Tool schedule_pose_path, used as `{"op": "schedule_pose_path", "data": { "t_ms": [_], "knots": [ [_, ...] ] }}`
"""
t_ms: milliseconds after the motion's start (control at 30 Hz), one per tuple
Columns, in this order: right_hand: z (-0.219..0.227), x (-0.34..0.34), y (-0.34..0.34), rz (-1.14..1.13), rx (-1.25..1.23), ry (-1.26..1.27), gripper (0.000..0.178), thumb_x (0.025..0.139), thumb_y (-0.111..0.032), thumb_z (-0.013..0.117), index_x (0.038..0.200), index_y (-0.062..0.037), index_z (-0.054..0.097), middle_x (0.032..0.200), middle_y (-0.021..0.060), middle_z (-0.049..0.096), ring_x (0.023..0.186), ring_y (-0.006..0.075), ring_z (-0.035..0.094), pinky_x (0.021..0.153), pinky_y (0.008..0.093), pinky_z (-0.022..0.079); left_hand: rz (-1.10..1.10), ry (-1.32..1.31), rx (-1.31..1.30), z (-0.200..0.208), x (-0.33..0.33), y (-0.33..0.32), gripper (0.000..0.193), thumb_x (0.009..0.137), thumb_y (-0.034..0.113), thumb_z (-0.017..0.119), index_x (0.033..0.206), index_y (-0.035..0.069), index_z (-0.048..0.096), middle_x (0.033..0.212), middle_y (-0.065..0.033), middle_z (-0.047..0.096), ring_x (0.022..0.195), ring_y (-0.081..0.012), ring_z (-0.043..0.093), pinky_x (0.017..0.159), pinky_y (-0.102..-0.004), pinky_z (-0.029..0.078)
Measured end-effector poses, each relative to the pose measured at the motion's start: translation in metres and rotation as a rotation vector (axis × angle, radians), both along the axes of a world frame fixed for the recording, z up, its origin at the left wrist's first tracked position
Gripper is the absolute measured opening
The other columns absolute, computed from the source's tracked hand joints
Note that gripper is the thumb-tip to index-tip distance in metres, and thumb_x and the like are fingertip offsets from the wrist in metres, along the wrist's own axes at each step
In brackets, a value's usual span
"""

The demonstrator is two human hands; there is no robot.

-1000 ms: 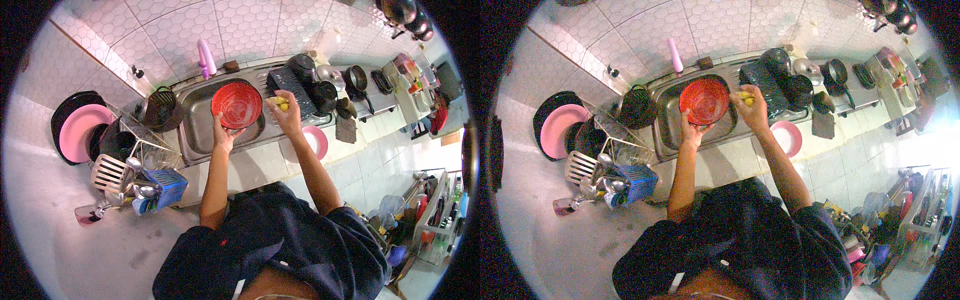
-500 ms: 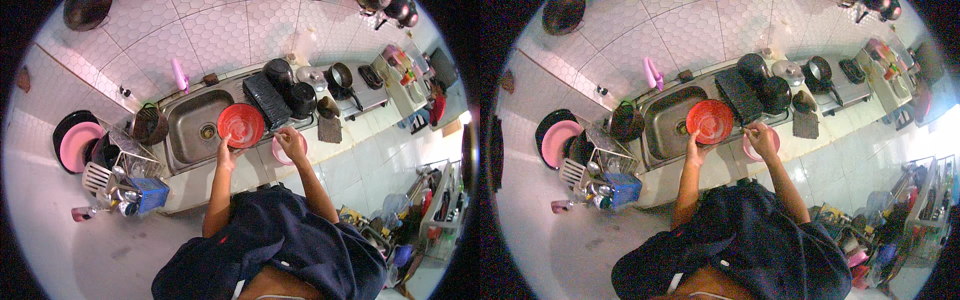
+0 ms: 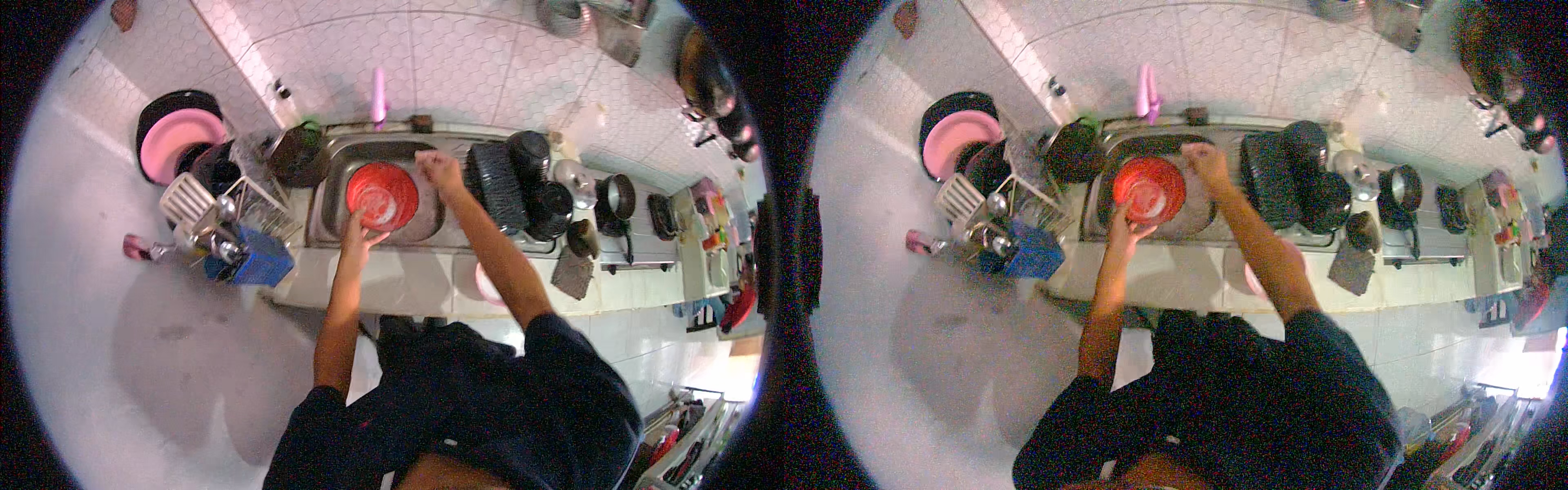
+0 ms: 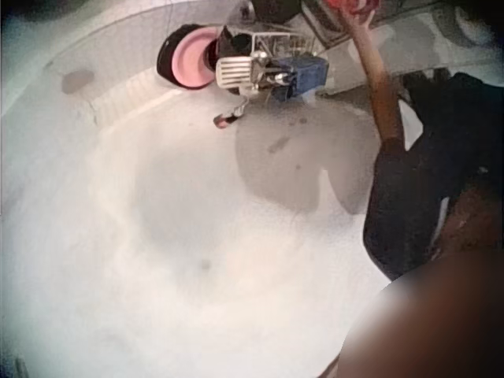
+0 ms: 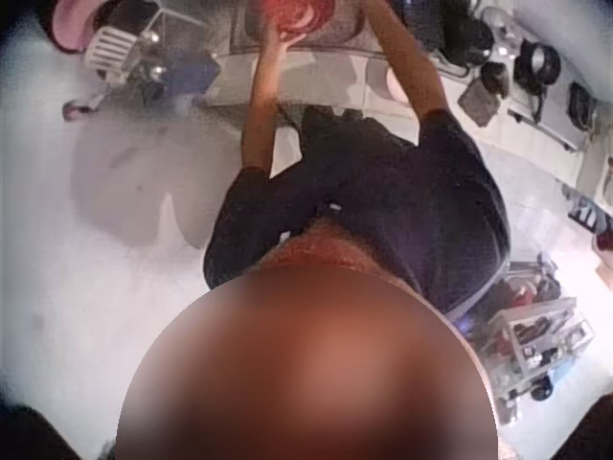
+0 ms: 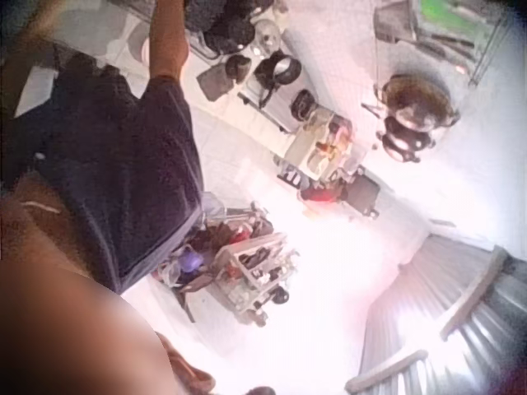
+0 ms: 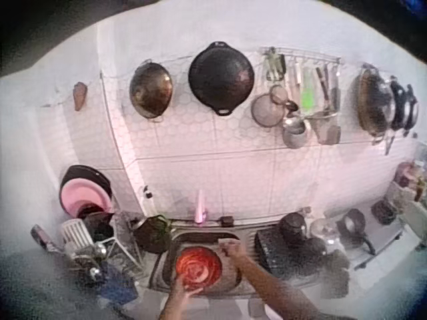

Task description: The person washes bowls by scrubbing them with a sponge and soapy water, rinsing them under the faucet, and then carrying them to a shelf to stack them.

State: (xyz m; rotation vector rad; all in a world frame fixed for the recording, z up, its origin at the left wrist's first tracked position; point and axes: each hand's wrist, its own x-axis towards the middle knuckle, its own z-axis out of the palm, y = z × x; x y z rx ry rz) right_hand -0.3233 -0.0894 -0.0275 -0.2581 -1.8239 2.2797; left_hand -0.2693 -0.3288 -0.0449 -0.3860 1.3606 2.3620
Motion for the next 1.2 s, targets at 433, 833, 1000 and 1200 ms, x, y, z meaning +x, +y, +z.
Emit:
{"op": "schedule_pose_path", "data": {
  "t_ms": [433, 833, 1000, 1200],
  "knots": [
    [-0.122, -0.241, -0.009, 0.265, 0.564, 0.091, 0.019, 0.093, -0.014, 0.061, 0.108, -0.0034, 0.056, 0.097, 0.0113, 0.066, 0.083, 0.0196, 0.063, 0.065, 0.0317, 0.055, 0.098, -0.011, -0.056, 0.006, -0.009, -0.005, 0.057, 0.082, 0.037, 0.068, 0.127, 0.011, 0.047, 0.132, -0.0107, 0.047, 0.125, -0.0294, 0.046, 0.076, -0.0546, 0.06],
    [-0.112, -0.273, 0.018, -0.35, -0.337, -0.139, 0.031, 0.087, -0.026, 0.057, 0.101, 0.0006, 0.063, 0.086, 0.0233, 0.067, 0.067, 0.0356, 0.067, 0.063, 0.0419, 0.055, -0.012, -0.042, -0.037, 0.015, -0.053, 0.05, 0.067, 0.083, 0.042, 0.067, 0.137, 0.013, 0.04, 0.141, -0.007, 0.041, 0.127, -0.0292, 0.045, 0.082, -0.0586, 0.056],
    [-0.024, -0.141, -0.093, 0.014, 0.871, 0.057, 0.046, 0.091, -0.037, 0.061, 0.115, 0.0027, 0.054, 0.096, 0.0239, 0.064, 0.093, 0.0421, 0.062, 0.081, 0.0449, 0.05, 0.204, -0.216, -0.091, -0.012, -0.044, 0.018, 0.072, 0.082, 0.055, 0.064, 0.139, 0.021, 0.039, 0.142, -0.0056, 0.041, 0.128, -0.0333, 0.043, 0.089, -0.0609, 0.05],
    [-0.018, -0.08, -0.021, 0.353, 1.486, 0.55, 0.06, 0.095, -0.043, 0.051, 0.133, 0.0026, 0.042, 0.135, 0.0319, 0.041, 0.124, 0.0456, 0.042, 0.106, 0.0474, 0.034, 0.069, -0.188, -0.027, 0.016, -0.085, 0.067, 0.085, 0.076, 0.076, 0.054, 0.141, 0.025, 0.039, 0.144, -0.0096, 0.041, 0.13, -0.0389, 0.039, 0.098, -0.0657, 0.035]
  ]
}}
